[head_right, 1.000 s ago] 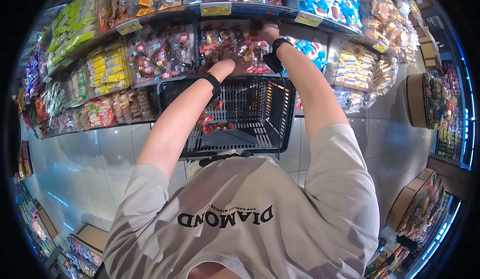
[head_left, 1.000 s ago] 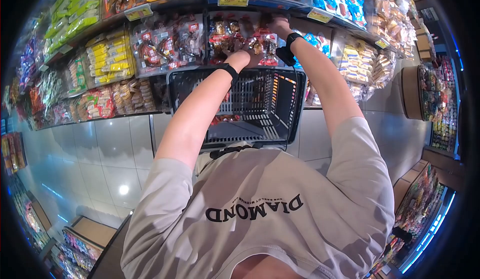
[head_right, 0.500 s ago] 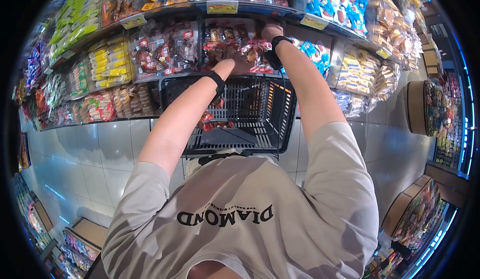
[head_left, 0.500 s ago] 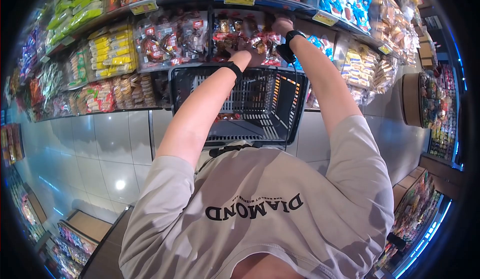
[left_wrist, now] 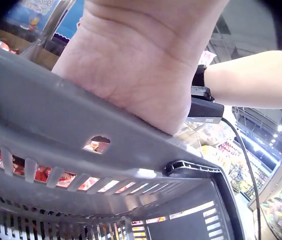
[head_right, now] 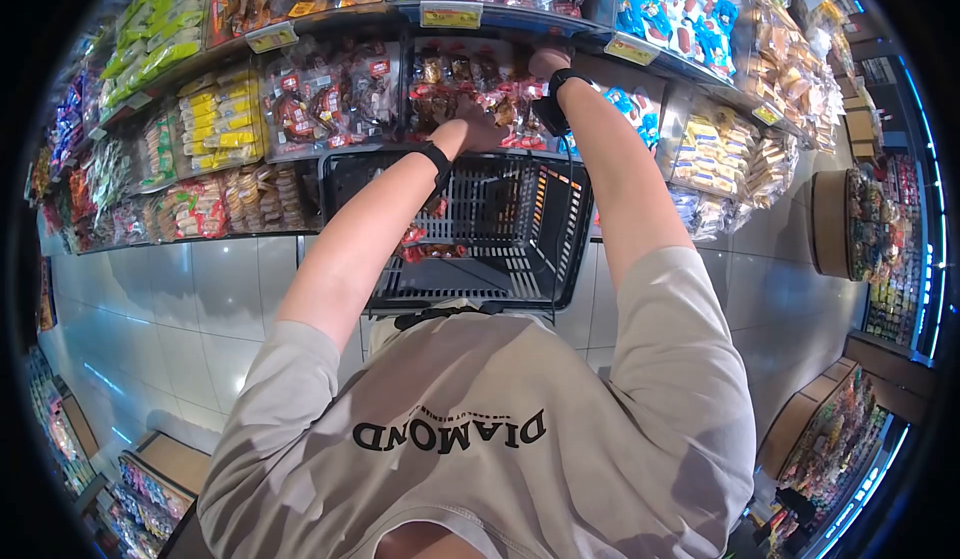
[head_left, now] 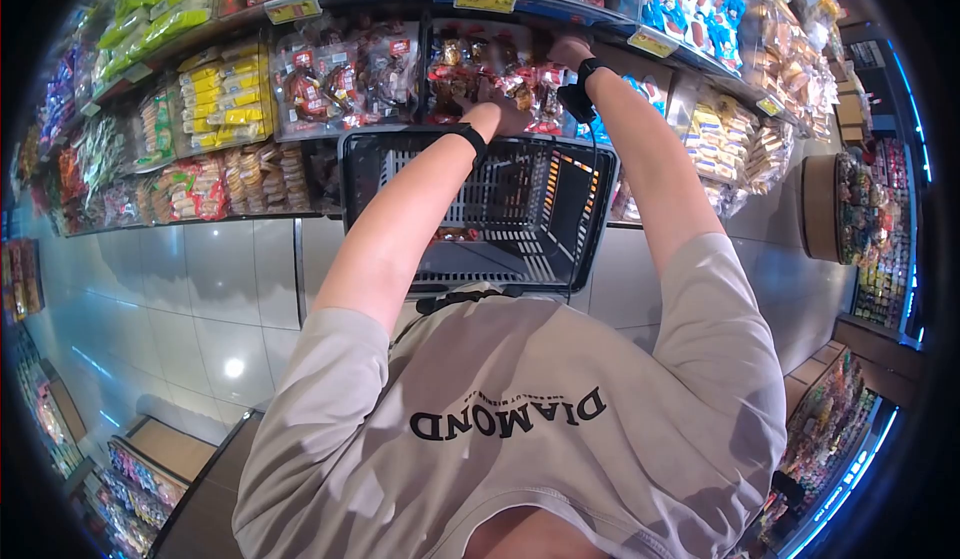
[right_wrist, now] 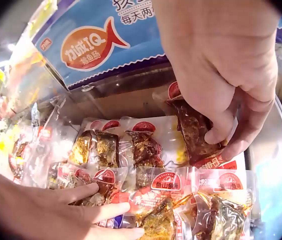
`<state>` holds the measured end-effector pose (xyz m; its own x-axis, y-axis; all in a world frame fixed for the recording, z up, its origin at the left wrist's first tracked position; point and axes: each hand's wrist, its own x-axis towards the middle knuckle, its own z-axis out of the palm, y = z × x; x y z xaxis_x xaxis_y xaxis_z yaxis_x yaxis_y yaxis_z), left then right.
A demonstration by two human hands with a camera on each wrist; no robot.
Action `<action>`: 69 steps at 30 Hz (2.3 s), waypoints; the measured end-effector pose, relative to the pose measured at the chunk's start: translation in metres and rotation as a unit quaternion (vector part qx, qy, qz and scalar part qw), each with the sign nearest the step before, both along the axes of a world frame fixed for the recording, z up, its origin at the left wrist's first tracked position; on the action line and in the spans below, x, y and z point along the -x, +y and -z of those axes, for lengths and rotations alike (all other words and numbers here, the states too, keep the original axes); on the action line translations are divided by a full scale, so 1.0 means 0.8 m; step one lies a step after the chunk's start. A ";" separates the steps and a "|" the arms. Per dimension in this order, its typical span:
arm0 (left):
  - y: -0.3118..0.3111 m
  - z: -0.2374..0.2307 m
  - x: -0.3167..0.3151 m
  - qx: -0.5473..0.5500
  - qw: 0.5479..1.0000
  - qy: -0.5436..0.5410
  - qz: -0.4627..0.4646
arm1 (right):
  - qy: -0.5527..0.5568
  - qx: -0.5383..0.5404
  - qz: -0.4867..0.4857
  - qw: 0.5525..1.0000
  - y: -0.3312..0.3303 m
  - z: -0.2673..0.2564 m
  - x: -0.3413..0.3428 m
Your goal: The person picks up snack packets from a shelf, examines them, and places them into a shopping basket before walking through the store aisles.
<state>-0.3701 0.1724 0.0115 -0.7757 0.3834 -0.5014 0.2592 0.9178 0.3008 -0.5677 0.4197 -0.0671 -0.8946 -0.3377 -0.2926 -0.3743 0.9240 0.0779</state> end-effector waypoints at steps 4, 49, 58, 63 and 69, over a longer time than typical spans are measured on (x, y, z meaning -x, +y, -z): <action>0.000 0.012 0.005 0.003 0.998 0.054 0.037 | 0.015 0.072 0.189 0.979 -0.072 -0.028 0.012; -0.004 -0.038 -0.008 -0.009 0.997 -0.055 -0.056 | 0.073 0.030 0.082 0.994 -0.114 -0.171 -0.129; -0.027 -0.060 -0.026 -0.081 0.994 0.029 -0.074 | 0.047 0.170 0.043 0.983 -0.121 -0.266 -0.197; -0.105 -0.142 -0.108 -0.469 0.820 0.297 -0.140 | -0.385 0.441 0.119 0.802 -0.131 -0.299 -0.388; -0.204 -0.150 -0.246 -0.499 0.782 0.186 -0.323 | -0.357 0.208 0.044 0.910 -0.147 -0.033 -0.486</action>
